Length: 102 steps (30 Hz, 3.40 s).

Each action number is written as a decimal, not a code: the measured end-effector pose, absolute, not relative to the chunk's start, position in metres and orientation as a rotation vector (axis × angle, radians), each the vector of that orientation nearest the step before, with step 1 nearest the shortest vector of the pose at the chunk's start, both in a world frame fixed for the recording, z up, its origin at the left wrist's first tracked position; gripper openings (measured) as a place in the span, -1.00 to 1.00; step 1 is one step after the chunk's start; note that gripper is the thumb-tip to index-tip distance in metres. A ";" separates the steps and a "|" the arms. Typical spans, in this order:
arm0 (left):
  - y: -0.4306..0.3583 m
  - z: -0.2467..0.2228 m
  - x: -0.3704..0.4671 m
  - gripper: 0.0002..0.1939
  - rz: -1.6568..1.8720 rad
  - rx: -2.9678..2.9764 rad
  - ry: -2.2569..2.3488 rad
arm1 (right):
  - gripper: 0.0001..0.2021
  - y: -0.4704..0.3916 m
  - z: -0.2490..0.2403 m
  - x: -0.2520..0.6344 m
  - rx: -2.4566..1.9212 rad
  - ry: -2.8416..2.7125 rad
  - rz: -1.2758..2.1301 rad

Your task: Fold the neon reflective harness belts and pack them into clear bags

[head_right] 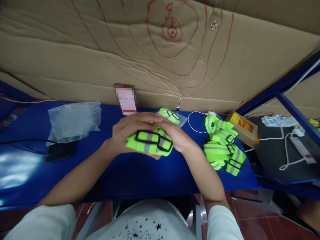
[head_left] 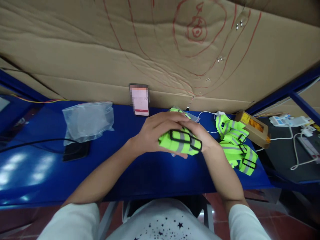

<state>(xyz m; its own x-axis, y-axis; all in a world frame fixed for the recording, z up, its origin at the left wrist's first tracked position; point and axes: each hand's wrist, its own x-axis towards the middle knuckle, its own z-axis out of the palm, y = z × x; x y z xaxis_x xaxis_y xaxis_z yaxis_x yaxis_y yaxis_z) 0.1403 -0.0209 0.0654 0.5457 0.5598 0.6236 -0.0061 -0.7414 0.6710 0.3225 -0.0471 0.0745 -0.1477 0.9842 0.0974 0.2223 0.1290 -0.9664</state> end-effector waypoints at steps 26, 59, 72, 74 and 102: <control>-0.006 0.055 0.146 -0.19 1.430 1.985 0.560 | -0.52 -0.047 0.058 0.341 -1.174 -1.581 0.507; -0.120 -0.007 0.179 -0.17 1.195 1.141 0.677 | -0.36 -0.159 -0.002 0.315 -1.060 -0.393 1.285; -0.123 -0.022 0.161 -0.54 1.039 0.880 0.762 | -0.61 -0.154 -0.013 0.323 -1.259 -1.175 1.403; -0.125 -0.027 0.158 -0.54 1.066 0.874 0.783 | -0.57 -0.154 -0.015 0.325 -1.341 -1.331 1.220; -0.073 0.005 0.103 -0.28 0.895 1.960 0.691 | -0.61 -0.180 -0.039 0.334 -1.217 -1.196 1.591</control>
